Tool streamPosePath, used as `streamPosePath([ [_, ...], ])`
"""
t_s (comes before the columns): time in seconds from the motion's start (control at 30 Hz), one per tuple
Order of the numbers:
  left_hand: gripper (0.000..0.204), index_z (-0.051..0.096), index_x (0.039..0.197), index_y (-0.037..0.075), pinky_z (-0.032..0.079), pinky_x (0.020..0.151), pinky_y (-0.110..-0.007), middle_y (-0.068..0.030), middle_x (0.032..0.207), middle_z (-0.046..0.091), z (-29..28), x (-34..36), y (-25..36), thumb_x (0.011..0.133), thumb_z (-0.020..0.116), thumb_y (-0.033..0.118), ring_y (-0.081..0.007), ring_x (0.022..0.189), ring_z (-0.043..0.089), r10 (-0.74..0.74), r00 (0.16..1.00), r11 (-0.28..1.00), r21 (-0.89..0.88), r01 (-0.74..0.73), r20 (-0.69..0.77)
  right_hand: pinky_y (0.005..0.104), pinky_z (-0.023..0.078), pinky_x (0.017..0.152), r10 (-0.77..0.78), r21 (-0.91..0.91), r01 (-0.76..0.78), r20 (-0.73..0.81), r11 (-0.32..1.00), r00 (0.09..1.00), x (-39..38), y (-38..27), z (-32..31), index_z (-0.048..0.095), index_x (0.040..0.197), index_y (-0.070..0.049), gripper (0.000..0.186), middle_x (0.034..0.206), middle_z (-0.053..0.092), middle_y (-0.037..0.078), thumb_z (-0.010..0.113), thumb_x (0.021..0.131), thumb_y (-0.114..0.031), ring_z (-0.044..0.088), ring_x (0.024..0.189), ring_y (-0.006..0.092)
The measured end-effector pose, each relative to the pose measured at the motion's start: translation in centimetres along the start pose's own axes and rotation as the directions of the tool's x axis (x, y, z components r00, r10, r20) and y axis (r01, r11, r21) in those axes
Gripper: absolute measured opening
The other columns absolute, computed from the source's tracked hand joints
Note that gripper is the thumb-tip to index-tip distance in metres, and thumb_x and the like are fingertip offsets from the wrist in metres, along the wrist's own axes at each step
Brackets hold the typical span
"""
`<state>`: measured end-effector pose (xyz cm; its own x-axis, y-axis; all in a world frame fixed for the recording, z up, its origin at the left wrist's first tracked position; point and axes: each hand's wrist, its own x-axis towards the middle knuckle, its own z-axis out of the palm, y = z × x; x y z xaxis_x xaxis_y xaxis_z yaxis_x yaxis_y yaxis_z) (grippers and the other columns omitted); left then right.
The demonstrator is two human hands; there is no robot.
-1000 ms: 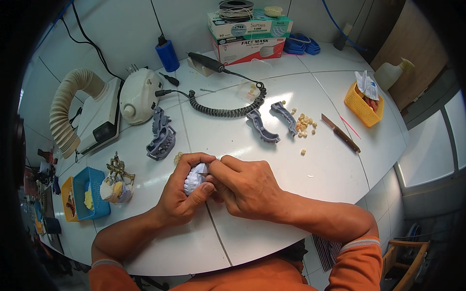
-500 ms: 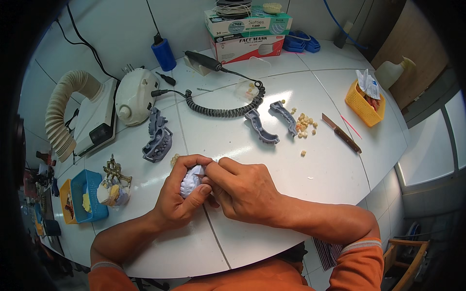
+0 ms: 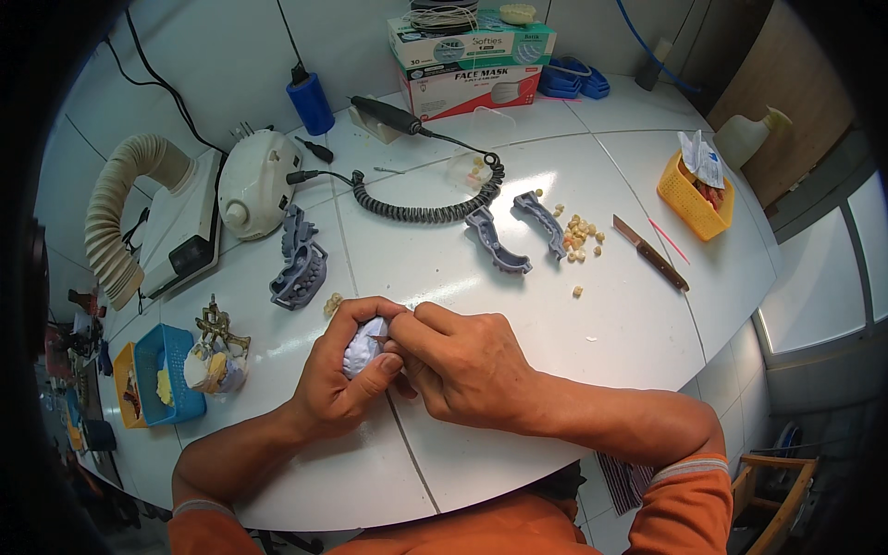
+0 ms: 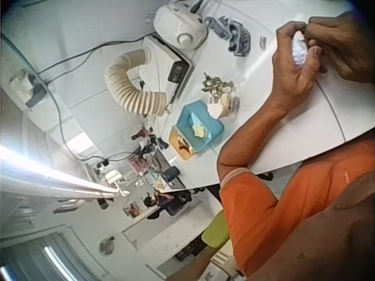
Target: Carving or trimming a plaster dental impression model with a small hand tool.
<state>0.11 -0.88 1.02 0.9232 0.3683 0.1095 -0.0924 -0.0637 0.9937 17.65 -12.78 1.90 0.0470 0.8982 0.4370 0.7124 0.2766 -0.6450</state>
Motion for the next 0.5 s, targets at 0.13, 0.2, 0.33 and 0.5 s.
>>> streamPosePath([
  [0.13,0.043,0.038,0.145,0.0,0.066,0.083,-0.034,-0.0119,0.116,0.058,-0.34,-0.06,0.36,0.109,0.057,0.014,-0.016,0.097,0.067,-0.049,0.996,0.999,0.016,0.048,0.069,0.0391,0.051,0.051,0.004,-0.026,-0.003,0.029,1.0,1.0,-0.03,-0.24,-0.32,0.065,0.099,-0.006,0.013,0.082,0.064,0.009,0.071,0.087,-0.005,0.065,0.059,0.0284],
  [0.2,0.043,0.038,0.145,-0.001,0.065,0.083,-0.034,-0.0116,0.115,0.058,-0.3,-0.08,0.37,0.109,0.057,0.013,-0.0158,0.096,0.067,-0.044,0.997,0.999,0.017,0.043,0.067,0.0389,0.051,0.05,0.01,-0.039,-0.008,0.038,0.999,0.999,-0.04,-0.29,-0.37,0.065,0.098,-0.006,0.013,0.083,0.064,0.009,0.071,0.086,-0.005,0.065,0.059,0.0284],
  [0.33,0.043,0.037,0.145,-0.001,0.065,0.083,-0.034,-0.0115,0.115,0.058,-0.26,-0.11,0.39,0.109,0.057,0.013,-0.0158,0.095,0.067,-0.045,0.996,0.999,0.019,0.043,0.072,0.0387,0.051,0.05,0.0,-0.032,0.001,0.027,0.999,1.0,-0.16,-0.22,-0.3,0.065,0.098,-0.007,0.013,0.082,0.063,0.009,0.07,0.086,-0.005,0.065,0.059,0.0281],
  [0.5,0.045,0.036,0.146,0.0,0.065,0.084,-0.034,-0.0112,0.115,0.058,-0.43,-0.2,0.28,0.109,0.058,0.013,-0.0159,0.096,0.067,-0.055,0.996,0.998,0.01,0.055,0.075,0.0384,0.051,0.049,-0.001,-0.051,0.004,0.05,0.999,0.999,-0.07,-0.16,-0.15,0.065,0.099,-0.006,0.014,0.082,0.062,0.008,0.07,0.086,-0.004,0.065,0.059,0.0274],
])
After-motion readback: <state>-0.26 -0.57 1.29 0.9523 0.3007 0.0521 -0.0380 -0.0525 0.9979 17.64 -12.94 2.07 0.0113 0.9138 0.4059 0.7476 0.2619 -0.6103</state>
